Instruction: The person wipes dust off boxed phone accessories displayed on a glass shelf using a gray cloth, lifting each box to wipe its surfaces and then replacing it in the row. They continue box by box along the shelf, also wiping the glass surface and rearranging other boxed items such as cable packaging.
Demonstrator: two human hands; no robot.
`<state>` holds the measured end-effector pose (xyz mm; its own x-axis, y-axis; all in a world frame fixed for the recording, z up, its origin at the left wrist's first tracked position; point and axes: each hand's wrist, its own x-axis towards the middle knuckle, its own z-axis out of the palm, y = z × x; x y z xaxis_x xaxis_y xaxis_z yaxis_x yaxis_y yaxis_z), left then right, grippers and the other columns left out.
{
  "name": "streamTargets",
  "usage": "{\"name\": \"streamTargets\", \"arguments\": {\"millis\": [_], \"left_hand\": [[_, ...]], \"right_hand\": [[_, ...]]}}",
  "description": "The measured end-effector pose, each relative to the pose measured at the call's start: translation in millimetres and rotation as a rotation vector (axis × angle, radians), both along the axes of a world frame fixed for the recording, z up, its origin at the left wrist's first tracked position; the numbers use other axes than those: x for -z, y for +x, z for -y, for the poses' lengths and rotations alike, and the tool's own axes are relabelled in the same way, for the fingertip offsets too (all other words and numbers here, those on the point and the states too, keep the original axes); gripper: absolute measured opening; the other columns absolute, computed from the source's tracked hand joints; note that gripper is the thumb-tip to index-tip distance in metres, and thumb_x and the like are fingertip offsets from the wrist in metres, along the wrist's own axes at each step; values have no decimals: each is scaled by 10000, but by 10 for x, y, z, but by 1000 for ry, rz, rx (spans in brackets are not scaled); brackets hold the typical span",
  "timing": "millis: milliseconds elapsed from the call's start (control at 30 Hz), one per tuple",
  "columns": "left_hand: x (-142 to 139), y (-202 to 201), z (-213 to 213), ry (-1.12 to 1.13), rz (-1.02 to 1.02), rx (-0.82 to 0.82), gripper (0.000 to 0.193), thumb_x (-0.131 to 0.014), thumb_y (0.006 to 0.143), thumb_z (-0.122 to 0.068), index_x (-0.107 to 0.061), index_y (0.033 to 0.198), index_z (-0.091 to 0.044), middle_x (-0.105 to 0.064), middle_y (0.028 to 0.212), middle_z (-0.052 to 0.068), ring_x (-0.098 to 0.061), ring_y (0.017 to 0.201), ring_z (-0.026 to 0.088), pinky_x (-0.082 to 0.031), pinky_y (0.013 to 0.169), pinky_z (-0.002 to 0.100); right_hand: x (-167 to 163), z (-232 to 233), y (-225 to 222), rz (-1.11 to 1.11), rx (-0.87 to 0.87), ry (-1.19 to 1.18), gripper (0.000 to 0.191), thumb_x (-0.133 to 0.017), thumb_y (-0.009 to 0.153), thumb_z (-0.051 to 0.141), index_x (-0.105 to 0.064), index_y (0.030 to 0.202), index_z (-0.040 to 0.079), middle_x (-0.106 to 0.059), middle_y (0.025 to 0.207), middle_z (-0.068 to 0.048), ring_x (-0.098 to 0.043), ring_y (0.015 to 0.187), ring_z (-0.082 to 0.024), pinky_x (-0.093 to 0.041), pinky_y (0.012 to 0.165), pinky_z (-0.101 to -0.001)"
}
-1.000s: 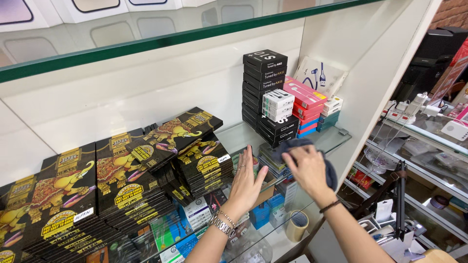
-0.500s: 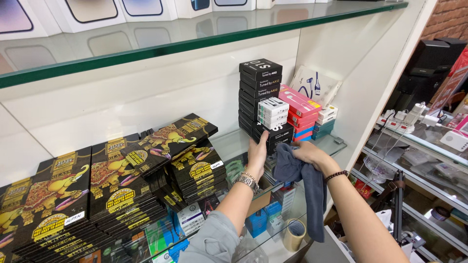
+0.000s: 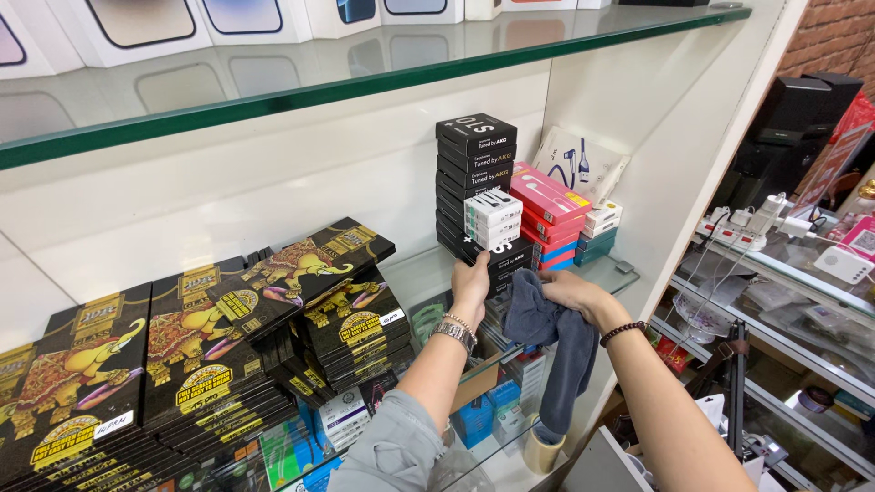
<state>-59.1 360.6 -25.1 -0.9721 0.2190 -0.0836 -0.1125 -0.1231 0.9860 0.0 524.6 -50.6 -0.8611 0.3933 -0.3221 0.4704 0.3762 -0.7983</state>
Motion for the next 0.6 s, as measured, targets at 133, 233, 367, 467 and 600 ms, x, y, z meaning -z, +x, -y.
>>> {"name": "streamTargets", "arguments": {"millis": [133, 233, 367, 467, 600], "left_hand": [[28, -16, 16, 61, -15, 6, 608, -669, 915, -280, -492, 1396, 46, -618, 1362, 199, -603, 1272, 285, -461, 1042, 367], [70, -26, 20, 54, -34, 18, 584, -651, 937, -276, -485, 1402, 36, -615, 1365, 195, -595, 1266, 282, -449, 1046, 366], [141, -24, 114, 58, -15, -6, 553, -618, 955, -280, -531, 1382, 61, -658, 1345, 226, -639, 1231, 288, -469, 1028, 368], [228, 10, 247, 64, -24, -85, 556, -600, 960, -276, -506, 1390, 65, -644, 1349, 235, -645, 1220, 304, -490, 1015, 382], [365, 36, 437, 126, 39, -208, 603, -513, 962, -315, -451, 1433, 57, -573, 1417, 242, -628, 1247, 336, -499, 1018, 400]], "right_hand": [[34, 26, -63, -12, -22, 79, 634, -649, 856, 207, -555, 1448, 0, -715, 1316, -207, -719, 1155, -246, -560, 946, -332], [29, 22, -66, -2, -58, 73, 646, -627, 854, 172, -520, 1476, 35, -659, 1386, -167, -677, 1216, -222, -532, 986, -321], [69, 21, -41, 38, -98, 9, 641, -600, 852, 149, -515, 1483, 74, -639, 1415, -153, -640, 1259, -213, -506, 1019, -311], [129, 101, -60, 25, -220, 43, 675, -557, 801, 66, -522, 1475, 68, -643, 1418, -153, -631, 1288, -216, -492, 1047, -298], [193, 335, -141, 27, -339, 143, 636, -573, 832, 116, -532, 1465, 73, -622, 1437, -144, -611, 1312, -221, -471, 1071, -300]]}}
